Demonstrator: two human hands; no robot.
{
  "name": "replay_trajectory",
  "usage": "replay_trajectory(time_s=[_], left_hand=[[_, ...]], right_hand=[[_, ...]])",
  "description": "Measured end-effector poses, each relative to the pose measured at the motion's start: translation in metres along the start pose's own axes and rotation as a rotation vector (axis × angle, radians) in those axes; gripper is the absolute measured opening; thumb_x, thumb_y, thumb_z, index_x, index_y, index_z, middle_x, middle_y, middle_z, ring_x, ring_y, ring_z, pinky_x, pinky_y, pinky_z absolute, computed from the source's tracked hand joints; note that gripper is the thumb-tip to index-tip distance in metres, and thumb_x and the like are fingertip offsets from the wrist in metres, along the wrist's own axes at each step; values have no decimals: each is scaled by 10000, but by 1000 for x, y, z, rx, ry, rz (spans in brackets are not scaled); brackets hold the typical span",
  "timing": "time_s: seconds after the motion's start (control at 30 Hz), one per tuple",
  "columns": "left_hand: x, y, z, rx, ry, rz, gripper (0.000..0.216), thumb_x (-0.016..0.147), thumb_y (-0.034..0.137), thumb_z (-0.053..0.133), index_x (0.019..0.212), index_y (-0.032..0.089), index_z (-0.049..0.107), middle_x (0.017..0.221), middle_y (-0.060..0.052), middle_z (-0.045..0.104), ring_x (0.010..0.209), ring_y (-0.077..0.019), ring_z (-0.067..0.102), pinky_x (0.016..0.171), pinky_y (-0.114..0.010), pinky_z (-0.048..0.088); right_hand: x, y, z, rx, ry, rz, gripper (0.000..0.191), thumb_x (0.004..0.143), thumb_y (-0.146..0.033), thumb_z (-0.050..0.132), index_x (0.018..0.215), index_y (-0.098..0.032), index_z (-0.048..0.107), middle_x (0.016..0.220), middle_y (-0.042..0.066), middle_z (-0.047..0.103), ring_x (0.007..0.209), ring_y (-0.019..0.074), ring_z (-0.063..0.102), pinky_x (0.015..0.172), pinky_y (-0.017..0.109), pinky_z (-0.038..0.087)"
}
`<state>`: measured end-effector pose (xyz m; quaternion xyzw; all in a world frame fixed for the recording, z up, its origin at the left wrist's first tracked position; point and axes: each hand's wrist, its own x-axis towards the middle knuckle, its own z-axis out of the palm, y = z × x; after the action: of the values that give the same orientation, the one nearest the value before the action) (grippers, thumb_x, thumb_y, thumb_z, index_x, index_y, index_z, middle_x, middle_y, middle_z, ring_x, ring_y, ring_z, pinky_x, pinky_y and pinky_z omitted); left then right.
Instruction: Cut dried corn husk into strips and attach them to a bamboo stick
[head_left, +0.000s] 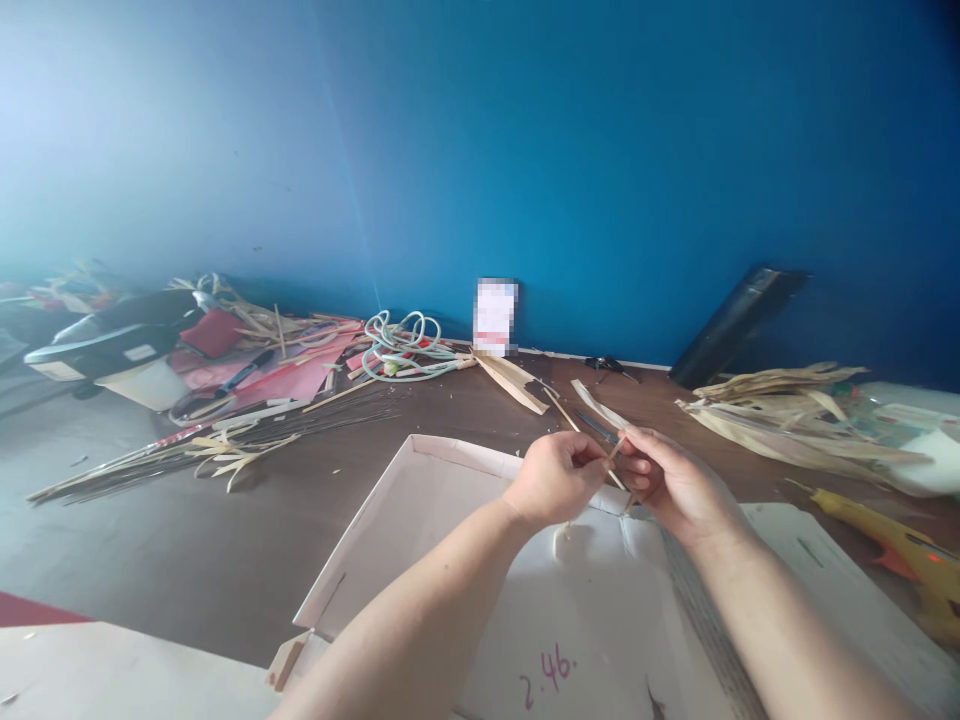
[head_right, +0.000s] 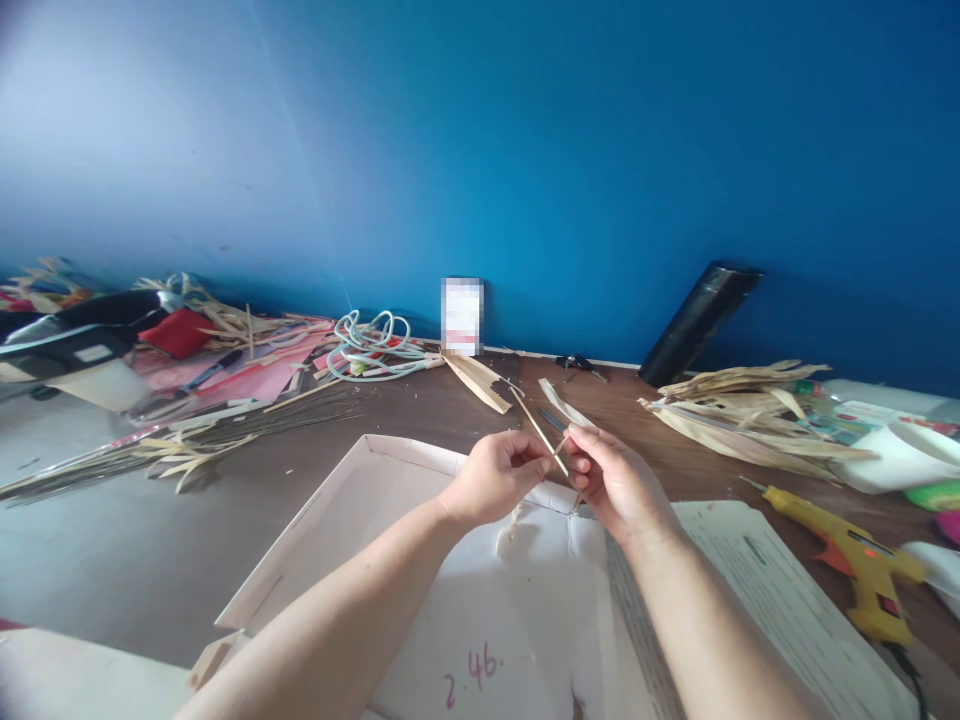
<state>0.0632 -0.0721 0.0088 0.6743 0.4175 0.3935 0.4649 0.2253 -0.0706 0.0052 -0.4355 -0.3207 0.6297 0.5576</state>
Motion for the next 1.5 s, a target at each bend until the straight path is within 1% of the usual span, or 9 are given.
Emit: replay_trajectory(time_s=[0.27,0.47,0.63,0.73,0.87,0.93,1.13,1.3,1.5], left_hand=[[0,-2,2,80,31,30,150,745,261,506,655,171,587,639,33,548,616,-84,463,561,-194,340],[1,-3,2,60,21,32,163,750,276,503,671,170,599,643,28,547,612,-84,455,563,-192,338],[1,-4,1,46,36,22,162,744,276,516,654,167,597,633,28,541,608,-82,450,562,-193,341],[2,-6,2,23,30,-10,164,741,291,531,678,167,618,645,18,559,617,-88,466,561,-194,355],[5,-12,3,-139,-56,-133,218,748,358,542,752,160,634,650,1,570,549,-85,477,509,-196,389],[6,-13,3,-207,-83,-173,236,748,372,551,772,154,638,651,-3,571,517,-77,473,483,-193,399],[5,-7,1,-273,-75,-209,224,737,336,583,816,142,663,662,-11,584,497,-61,471,467,-180,422],[5,-3,0,-262,-85,-240,238,748,351,576,799,137,668,648,-12,592,460,-49,461,460,-177,424],[6,-6,2,-267,-73,-234,279,741,392,592,835,142,671,643,-10,595,455,-48,445,450,-180,404]], right_hand=[[-1,-1,2,-56,61,-50,161,670,-284,755,740,-168,668,598,-27,508,479,45,383,365,132,338],[-5,0,5,-222,144,-140,220,635,-353,768,705,-184,647,615,-14,560,485,67,427,379,164,339],[-6,2,5,-326,147,-189,239,683,-404,722,709,-180,641,533,-24,526,449,66,413,368,162,294],[-6,2,5,-381,164,-239,234,708,-407,703,732,-184,638,526,-26,534,444,63,416,375,158,293],[-7,2,5,-465,200,-322,237,741,-419,672,750,-185,638,520,-26,537,439,63,423,390,164,308],[-7,3,5,-475,208,-349,235,749,-417,665,755,-184,637,533,-21,543,449,67,426,398,168,316],[-6,5,3,-485,209,-376,227,764,-413,653,770,-187,633,587,-3,560,487,86,442,421,186,337],[-7,7,3,-491,209,-380,225,770,-409,647,786,-185,634,627,5,563,508,91,447,435,193,347],[-9,5,8,-404,164,-378,190,771,-377,654,771,-189,627,651,1,565,497,79,413,419,186,325]])
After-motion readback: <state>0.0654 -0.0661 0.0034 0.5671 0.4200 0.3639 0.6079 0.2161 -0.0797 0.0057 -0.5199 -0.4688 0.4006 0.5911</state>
